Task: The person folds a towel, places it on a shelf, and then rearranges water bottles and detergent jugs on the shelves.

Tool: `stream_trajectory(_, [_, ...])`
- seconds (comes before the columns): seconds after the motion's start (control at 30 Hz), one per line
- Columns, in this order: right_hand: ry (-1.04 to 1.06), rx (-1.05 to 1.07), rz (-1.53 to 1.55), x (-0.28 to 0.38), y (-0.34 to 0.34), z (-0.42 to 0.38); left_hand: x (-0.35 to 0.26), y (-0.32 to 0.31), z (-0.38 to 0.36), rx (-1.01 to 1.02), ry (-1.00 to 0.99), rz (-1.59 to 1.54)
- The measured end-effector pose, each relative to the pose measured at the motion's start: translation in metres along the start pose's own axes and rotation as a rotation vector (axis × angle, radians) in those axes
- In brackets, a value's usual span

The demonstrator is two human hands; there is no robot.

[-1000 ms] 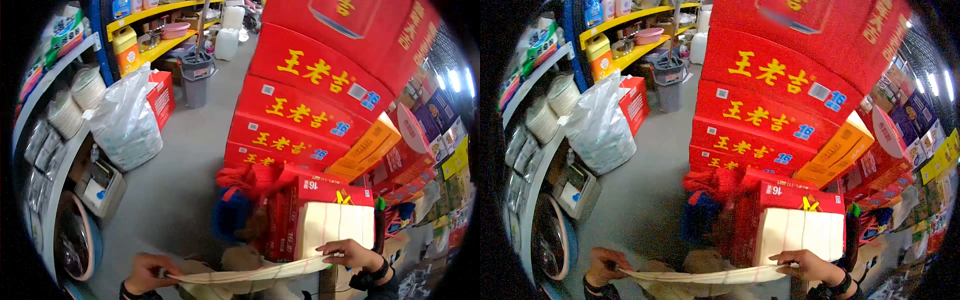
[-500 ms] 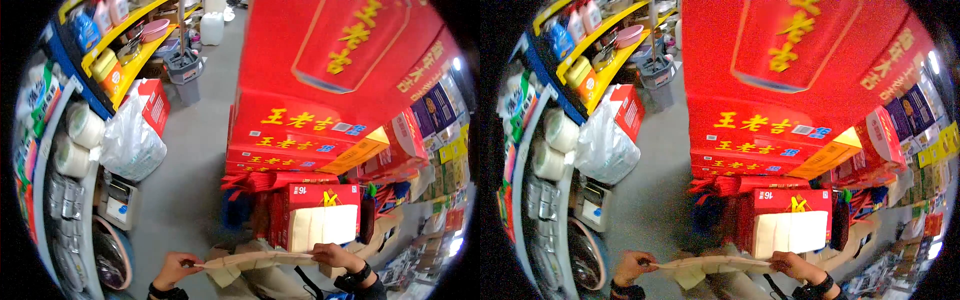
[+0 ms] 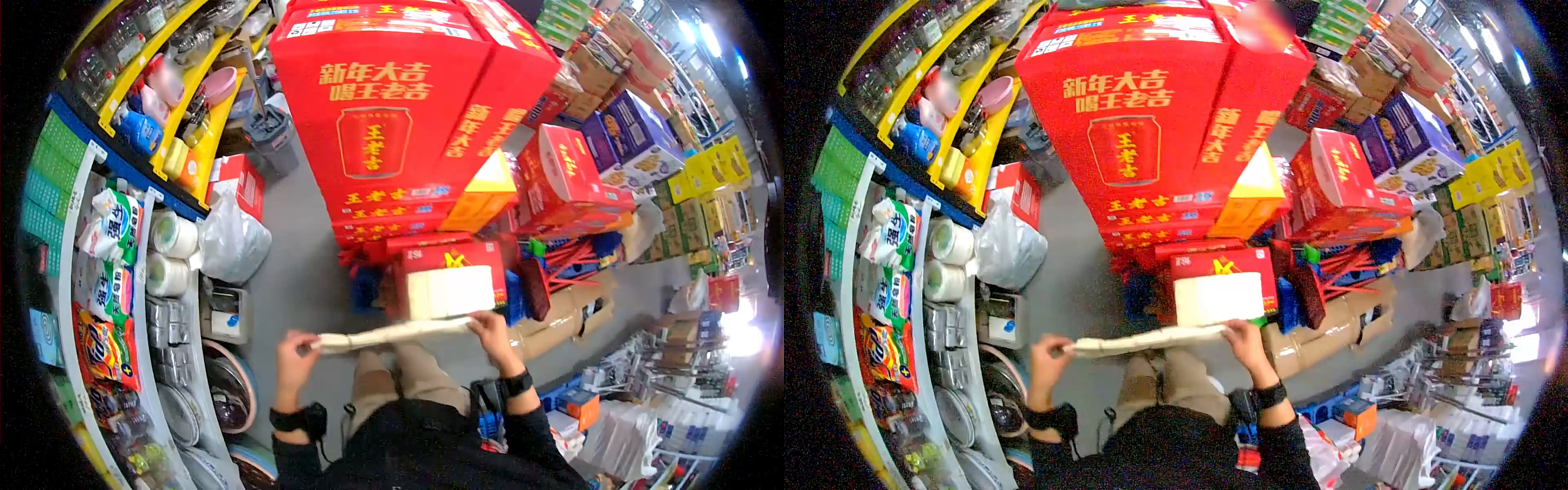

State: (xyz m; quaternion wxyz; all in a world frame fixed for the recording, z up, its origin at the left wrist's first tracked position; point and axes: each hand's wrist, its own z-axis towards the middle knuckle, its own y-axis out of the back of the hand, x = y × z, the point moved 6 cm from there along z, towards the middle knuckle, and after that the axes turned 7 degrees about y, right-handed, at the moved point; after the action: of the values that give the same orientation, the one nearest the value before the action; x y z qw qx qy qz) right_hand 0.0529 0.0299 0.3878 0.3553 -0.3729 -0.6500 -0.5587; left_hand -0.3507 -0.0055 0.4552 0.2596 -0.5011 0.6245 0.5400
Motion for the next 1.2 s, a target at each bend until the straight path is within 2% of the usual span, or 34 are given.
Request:
stream_trajectory(0.03, [0.067, -0.015, -0.054, 0.039, 0.012, 0.001, -0.023, 0.003, -0.001, -0.030, -0.242, 0.117])
stream_trajectory(0.07, [0.136, -0.104, 0.133, 0.033, 0.014, -0.002, -0.024, -0.001, 0.001, 0.015, -0.130, 0.022])
stream_trajectory(0.1, [0.129, -0.136, 0.115, 0.047, 0.020, -0.007, -0.024, -0.007, 0.001, 0.146, -0.096, -0.081])
stream_trajectory(0.17, [0.239, -0.240, 0.220, 0.065, 0.030, -0.018, -0.017, -0.017, 0.001, 0.320, -0.101, -0.436])
stream_trajectory(0.23, [0.254, -0.307, 0.330, 0.098, 0.040, -0.035, -0.030, -0.019, -0.006, 0.363, -0.188, -0.537])
stream_trajectory(0.37, [0.224, -0.327, 0.234, 0.101, 0.038, -0.073, -0.036, -0.030, -0.013, 0.450, -0.174, -0.222])
stream_trajectory(0.4, [0.253, -0.316, 0.203, 0.098, 0.035, -0.084, -0.046, -0.034, -0.019, 0.419, -0.151, -0.298])
stream_trajectory(0.5, [0.035, -0.359, 0.367, 0.073, 0.027, -0.116, -0.035, -0.042, -0.021, 0.495, -0.118, -0.290])
stream_trajectory(0.57, [-0.017, -0.368, 0.480, 0.059, 0.023, -0.133, -0.029, -0.046, -0.025, 0.535, -0.076, -0.359])
stream_trajectory(0.67, [-0.009, -0.353, 0.520, 0.038, 0.029, -0.146, -0.043, -0.053, -0.036, 0.631, -0.012, -0.350])
stream_trajectory(0.7, [-0.037, -0.338, 0.526, 0.035, 0.034, -0.147, -0.042, -0.058, -0.036, 0.681, -0.022, -0.292])
stream_trajectory(0.77, [-0.062, -0.349, 0.571, 0.033, 0.046, -0.146, -0.048, -0.071, -0.034, 0.709, -0.196, -0.050])
stream_trajectory(0.87, [-0.040, -0.354, 0.569, 0.019, 0.069, -0.135, -0.043, -0.100, -0.026, 0.655, -0.147, 0.177])
stream_trajectory(0.97, [-0.050, -0.302, 0.526, -0.013, 0.096, -0.115, -0.042, -0.132, -0.021, 0.572, 0.004, 0.290])
stream_trajectory(1.07, [-0.088, -0.235, 0.533, -0.052, 0.128, -0.086, -0.048, -0.168, -0.019, 0.417, 0.067, 0.198])
stream_trajectory(1.13, [-0.116, -0.184, 0.542, -0.081, 0.147, -0.058, -0.042, -0.197, -0.011, 0.330, 0.018, 0.170])
stream_trajectory(1.2, [-0.066, -0.086, 0.372, -0.102, 0.170, -0.032, -0.030, -0.226, -0.012, 0.283, 0.007, 0.146])
